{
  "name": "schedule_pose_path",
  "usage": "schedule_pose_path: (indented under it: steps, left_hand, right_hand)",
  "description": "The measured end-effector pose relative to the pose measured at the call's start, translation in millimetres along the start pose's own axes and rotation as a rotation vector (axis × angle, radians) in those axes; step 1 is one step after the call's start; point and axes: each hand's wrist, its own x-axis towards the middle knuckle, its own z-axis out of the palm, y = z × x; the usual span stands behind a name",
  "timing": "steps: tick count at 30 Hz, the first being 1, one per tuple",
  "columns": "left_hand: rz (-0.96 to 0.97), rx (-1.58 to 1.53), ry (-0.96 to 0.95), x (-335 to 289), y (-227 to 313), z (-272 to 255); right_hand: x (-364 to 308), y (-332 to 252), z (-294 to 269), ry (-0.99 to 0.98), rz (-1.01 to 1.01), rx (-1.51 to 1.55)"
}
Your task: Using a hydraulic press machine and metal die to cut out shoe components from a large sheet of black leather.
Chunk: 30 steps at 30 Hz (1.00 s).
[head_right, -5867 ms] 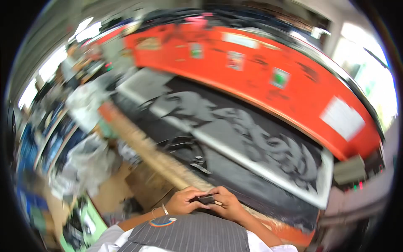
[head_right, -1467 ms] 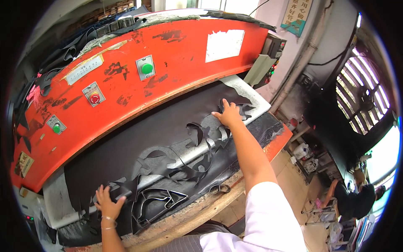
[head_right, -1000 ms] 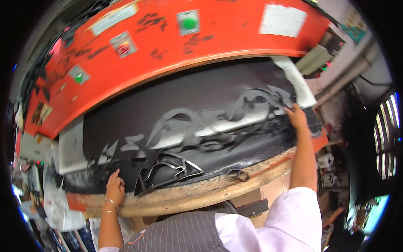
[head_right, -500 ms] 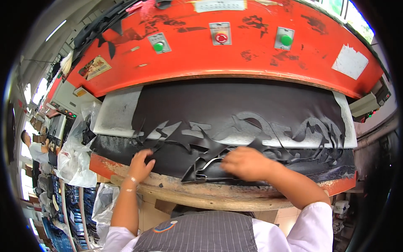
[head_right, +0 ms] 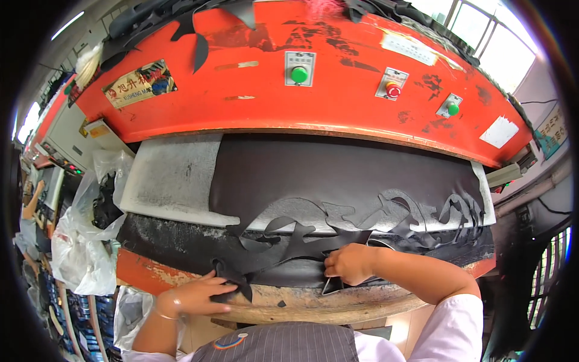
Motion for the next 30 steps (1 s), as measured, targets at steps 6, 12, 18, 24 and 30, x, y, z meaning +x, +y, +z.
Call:
schedule_pose_path:
  steps: [6, 12, 18, 24, 30]
  left_hand:
    - [0.256, 0.072, 0.519, 36, -41, -88]
    - [0.243, 0.247, 0.661, 172, -55, -107]
    - [-0.002, 0.437, 0.788, 187, -101, -128]
    - [-0.026, 0.443, 0.817, 161, -119, -111]
    - [0.053, 0.390, 0.935, 162, -119, -104]
  right_hand:
    - [21, -19, -17, -0.245, 0.136, -0.165]
    - [46, -14, -10, -0.293, 0.076, -0.295]
    - [33, -29, -23, 0.004, -0.069, -0.336]
    - [36, -52, -134, 0.428, 0.315, -0.284]
    - [49, -14, -147, 1.018, 0.841, 0.375]
